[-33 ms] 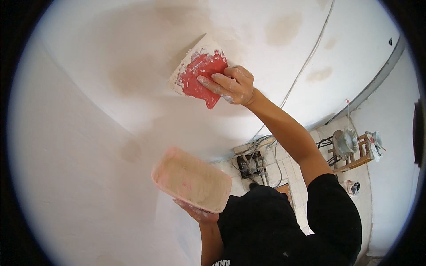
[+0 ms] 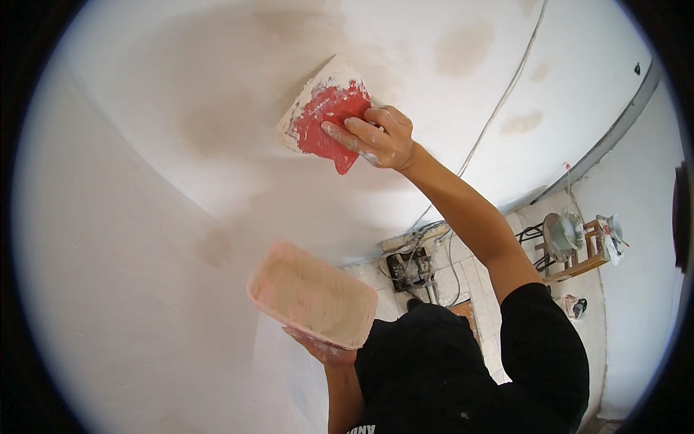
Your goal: The person applies a patching compound to indentations on a white wall using a red putty knife and then scrapes the excess material off to create a level surface.
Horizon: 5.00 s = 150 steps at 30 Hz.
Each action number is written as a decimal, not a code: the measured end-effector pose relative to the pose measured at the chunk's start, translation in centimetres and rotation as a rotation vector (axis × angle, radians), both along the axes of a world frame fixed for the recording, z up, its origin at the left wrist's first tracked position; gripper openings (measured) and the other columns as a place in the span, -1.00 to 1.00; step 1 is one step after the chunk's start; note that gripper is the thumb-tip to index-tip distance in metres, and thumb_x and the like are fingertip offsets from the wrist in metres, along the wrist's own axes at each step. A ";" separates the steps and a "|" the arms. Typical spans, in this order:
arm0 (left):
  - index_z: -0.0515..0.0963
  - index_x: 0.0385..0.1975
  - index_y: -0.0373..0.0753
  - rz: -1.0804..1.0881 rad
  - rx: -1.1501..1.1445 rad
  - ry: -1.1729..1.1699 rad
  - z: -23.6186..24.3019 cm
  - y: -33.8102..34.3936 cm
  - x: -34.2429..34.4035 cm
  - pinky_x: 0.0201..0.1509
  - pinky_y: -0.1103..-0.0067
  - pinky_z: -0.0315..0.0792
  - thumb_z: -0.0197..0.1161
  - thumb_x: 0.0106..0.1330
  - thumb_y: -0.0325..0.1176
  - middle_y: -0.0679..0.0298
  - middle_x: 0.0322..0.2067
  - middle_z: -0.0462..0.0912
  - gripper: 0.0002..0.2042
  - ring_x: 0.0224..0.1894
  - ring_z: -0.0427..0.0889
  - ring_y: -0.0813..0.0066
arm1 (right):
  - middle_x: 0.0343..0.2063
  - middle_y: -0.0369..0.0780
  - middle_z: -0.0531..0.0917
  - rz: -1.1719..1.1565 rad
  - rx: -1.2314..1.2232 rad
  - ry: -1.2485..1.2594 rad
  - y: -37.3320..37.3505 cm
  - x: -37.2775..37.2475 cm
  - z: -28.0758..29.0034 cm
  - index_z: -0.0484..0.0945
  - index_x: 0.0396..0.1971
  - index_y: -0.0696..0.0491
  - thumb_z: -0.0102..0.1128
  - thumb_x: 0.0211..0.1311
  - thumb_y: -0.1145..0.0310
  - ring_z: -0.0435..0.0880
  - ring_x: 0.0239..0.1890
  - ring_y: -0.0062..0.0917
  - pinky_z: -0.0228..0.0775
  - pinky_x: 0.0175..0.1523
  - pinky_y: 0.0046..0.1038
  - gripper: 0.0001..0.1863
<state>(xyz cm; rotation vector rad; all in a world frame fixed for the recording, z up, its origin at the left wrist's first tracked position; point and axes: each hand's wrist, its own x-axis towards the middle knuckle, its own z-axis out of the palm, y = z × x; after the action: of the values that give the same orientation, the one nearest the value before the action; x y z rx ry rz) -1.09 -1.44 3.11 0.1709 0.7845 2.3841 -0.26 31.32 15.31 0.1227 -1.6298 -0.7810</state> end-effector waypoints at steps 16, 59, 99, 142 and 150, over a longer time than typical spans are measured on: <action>-0.22 0.44 -0.20 0.113 -0.405 0.783 -2.3 -0.9 -0.7 0.40 0.22 0.14 -0.03 0.44 0.10 0.06 0.37 0.04 -0.22 0.37 0.17 0.15 | -0.21 -0.42 0.58 -0.137 -0.298 -0.120 -1.7 -0.1 -2.4 0.72 -0.10 -0.10 0.20 -0.09 0.35 0.40 -0.43 -0.53 0.36 -0.37 -0.56 -0.56; -0.24 0.45 -0.21 -0.039 -0.143 0.582 -1.9 -0.3 -1.2 0.46 0.16 0.02 0.19 0.35 -0.03 0.04 0.42 -0.02 -0.13 0.41 0.14 0.08 | -0.07 -0.27 0.58 -0.284 -0.375 -0.144 -7.1 7.3 2.4 0.60 0.00 0.09 0.21 -0.06 0.45 0.57 -0.35 -0.57 0.49 -0.42 -0.55 -0.51; -0.18 0.43 -0.14 0.109 -0.376 0.875 1.6 -1.5 -2.1 0.29 0.19 0.37 -0.14 0.43 0.19 0.06 0.34 0.09 -0.25 0.32 0.26 0.15 | 0.00 -0.05 0.49 0.027 -0.966 0.029 -11.4 -1.7 -2.7 0.44 0.20 0.10 0.33 -0.40 0.59 0.64 -0.12 -0.18 0.59 -0.20 -0.38 -0.12; -0.07 0.42 0.08 0.013 0.099 0.120 3.0 -1.4 -2.6 0.31 0.12 0.36 0.00 0.33 0.26 0.24 0.35 0.11 -0.25 0.35 0.23 0.11 | 0.13 -0.02 0.42 -0.005 -0.910 0.042 -10.5 -3.1 -1.8 0.38 0.24 0.14 0.31 -0.30 0.61 0.65 -0.10 -0.16 0.61 -0.13 -0.38 -0.14; -0.14 0.43 0.14 -0.003 0.392 -0.117 4.5 -2.6 -4.1 0.30 0.07 0.37 0.05 0.27 0.29 0.20 0.38 0.03 -0.18 0.35 0.20 0.03 | 0.02 -0.10 0.57 -0.010 -0.876 -0.119 -13.6 -0.5 -1.8 0.50 0.09 0.20 0.16 -0.09 0.67 0.69 -0.11 -0.29 0.64 -0.23 -0.44 -0.41</action>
<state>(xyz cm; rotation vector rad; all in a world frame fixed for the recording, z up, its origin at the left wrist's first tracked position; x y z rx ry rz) -5.21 -4.08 7.63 0.1887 0.2570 2.4965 -0.81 17.73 13.49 -0.4698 -1.9494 -0.0152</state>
